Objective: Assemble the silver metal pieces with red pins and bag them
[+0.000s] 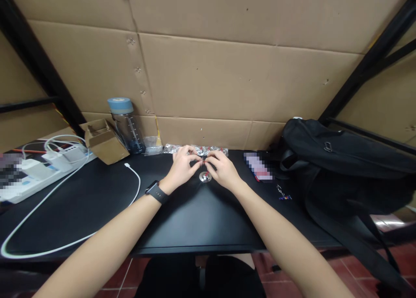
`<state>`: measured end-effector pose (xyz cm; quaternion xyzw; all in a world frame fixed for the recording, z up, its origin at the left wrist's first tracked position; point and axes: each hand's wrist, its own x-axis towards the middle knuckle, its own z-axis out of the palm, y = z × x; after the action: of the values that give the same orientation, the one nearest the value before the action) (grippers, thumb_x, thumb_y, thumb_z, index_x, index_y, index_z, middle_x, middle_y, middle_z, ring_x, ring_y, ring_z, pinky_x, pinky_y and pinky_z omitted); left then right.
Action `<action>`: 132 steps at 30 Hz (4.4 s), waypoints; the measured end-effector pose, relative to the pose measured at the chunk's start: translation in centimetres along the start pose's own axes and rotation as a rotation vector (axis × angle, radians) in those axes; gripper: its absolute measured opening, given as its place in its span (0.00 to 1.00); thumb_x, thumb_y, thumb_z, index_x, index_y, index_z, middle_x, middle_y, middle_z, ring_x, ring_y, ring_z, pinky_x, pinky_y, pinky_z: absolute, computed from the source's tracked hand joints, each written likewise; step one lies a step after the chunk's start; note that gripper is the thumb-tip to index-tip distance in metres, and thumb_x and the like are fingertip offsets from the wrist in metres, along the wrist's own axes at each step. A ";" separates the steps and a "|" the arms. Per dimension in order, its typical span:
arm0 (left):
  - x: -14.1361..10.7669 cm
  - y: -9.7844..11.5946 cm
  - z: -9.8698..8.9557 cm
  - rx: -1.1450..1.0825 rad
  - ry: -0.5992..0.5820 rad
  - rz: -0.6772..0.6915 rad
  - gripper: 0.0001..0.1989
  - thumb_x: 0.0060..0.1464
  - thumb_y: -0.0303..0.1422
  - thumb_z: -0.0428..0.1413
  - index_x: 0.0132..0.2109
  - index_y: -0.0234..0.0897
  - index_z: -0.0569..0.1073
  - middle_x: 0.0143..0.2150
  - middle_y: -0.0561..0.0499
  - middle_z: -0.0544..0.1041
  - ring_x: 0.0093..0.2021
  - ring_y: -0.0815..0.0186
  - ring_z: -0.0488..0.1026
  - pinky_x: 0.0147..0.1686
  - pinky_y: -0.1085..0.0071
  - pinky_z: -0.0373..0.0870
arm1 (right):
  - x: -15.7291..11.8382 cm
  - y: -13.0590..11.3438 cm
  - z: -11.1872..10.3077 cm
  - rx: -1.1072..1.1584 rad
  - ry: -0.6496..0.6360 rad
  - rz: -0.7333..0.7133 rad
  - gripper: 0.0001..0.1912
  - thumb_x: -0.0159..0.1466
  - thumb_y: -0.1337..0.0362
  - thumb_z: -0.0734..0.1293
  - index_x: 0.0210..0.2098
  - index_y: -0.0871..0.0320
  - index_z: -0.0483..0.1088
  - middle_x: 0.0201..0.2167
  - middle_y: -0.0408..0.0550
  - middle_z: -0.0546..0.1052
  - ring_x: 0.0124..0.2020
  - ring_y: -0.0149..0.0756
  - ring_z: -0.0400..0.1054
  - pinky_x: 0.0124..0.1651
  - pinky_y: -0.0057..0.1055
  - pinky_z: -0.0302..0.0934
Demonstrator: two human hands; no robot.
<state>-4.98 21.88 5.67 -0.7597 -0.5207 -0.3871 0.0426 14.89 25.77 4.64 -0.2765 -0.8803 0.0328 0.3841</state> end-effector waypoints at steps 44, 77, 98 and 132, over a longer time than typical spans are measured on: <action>-0.6 -1.5 -0.5 0.359 -0.253 0.118 0.09 0.65 0.31 0.49 0.37 0.38 0.74 0.49 0.42 0.75 0.55 0.50 0.65 0.51 0.52 0.55 | 0.0 0.4 -0.1 -0.352 -0.364 0.066 0.08 0.68 0.67 0.63 0.34 0.57 0.74 0.39 0.51 0.76 0.41 0.40 0.68 0.44 0.33 0.59; 0.0 0.0 0.8 -0.130 -0.171 -0.191 0.12 0.65 0.42 0.51 0.44 0.44 0.76 0.51 0.50 0.75 0.56 0.56 0.67 0.56 0.54 0.60 | -0.2 -1.2 1.0 1.255 0.029 0.825 0.22 0.60 0.62 0.73 0.54 0.51 0.72 0.48 0.50 0.77 0.38 0.37 0.79 0.40 0.32 0.74; -0.9 -13.4 -4.5 0.504 -0.548 -0.634 0.29 0.57 0.42 0.52 0.64 0.43 0.67 0.70 0.38 0.62 0.70 0.36 0.50 0.60 0.34 0.49 | 0.1 0.8 -0.4 1.336 0.192 0.955 0.29 0.55 0.64 0.79 0.55 0.57 0.73 0.41 0.49 0.81 0.34 0.33 0.78 0.45 0.33 0.74; -1.6 -1.3 -0.1 0.079 -0.728 0.243 0.25 0.60 0.40 0.56 0.64 0.59 0.67 0.69 0.50 0.66 0.67 0.52 0.63 0.62 0.53 0.57 | -0.3 1.8 -5.3 0.019 -0.415 0.285 0.13 0.52 0.58 0.74 0.36 0.57 0.81 0.27 0.44 0.79 0.29 0.33 0.71 0.35 0.27 0.61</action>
<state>-6.35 21.27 4.27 -0.9015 -0.4222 -0.0639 -0.0703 19.61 26.31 7.67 -0.3813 -0.8922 0.1512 0.1892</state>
